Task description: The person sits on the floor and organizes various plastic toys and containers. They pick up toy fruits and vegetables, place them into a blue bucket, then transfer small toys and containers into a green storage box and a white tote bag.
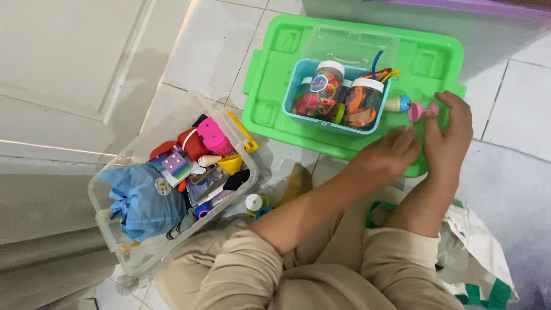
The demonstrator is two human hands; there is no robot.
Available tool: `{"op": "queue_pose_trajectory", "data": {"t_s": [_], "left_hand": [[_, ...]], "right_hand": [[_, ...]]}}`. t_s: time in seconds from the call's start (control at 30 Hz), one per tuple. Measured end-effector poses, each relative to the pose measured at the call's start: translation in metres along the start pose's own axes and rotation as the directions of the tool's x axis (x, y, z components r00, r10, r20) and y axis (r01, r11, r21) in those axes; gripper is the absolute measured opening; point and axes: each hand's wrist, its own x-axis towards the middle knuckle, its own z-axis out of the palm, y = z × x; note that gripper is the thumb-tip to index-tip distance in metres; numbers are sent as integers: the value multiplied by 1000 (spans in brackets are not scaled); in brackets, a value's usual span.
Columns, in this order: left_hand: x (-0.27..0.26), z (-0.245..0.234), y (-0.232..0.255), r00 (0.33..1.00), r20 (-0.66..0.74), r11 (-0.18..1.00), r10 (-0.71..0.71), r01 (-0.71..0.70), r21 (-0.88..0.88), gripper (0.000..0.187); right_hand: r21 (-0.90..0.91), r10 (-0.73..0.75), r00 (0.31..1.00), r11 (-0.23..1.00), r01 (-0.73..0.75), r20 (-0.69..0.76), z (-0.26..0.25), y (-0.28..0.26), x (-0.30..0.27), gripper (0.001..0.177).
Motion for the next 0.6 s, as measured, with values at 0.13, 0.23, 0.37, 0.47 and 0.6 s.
{"op": "queue_pose_trajectory", "data": {"t_s": [0.13, 0.23, 0.37, 0.47, 0.6], "left_hand": [[5, -66, -37, 961, 146, 965, -235, 249, -85, 43], [29, -105, -88, 855, -218, 838, -471, 511, 192, 59], [43, -132, -113, 710, 167, 729, -684, 672, 132, 64], [22, -146, -124, 721, 89, 682, -687, 682, -264, 83], [-11, -151, -160, 718, -120, 586, -685, 446, -676, 75]], "right_hand": [[-3, -16, 1000, 1000, 15, -21, 4, 0, 6, 29], [-15, -63, 998, 998, 63, -4, 4, -4, -1, 33], [-20, -92, 996, 996, 92, 1, 3, -9, 5, 32], [-13, -67, 998, 998, 67, 1, 2, -9, 3, 33], [-48, -59, 998, 997, 59, -1, 0, -7, 1, 34]]}}
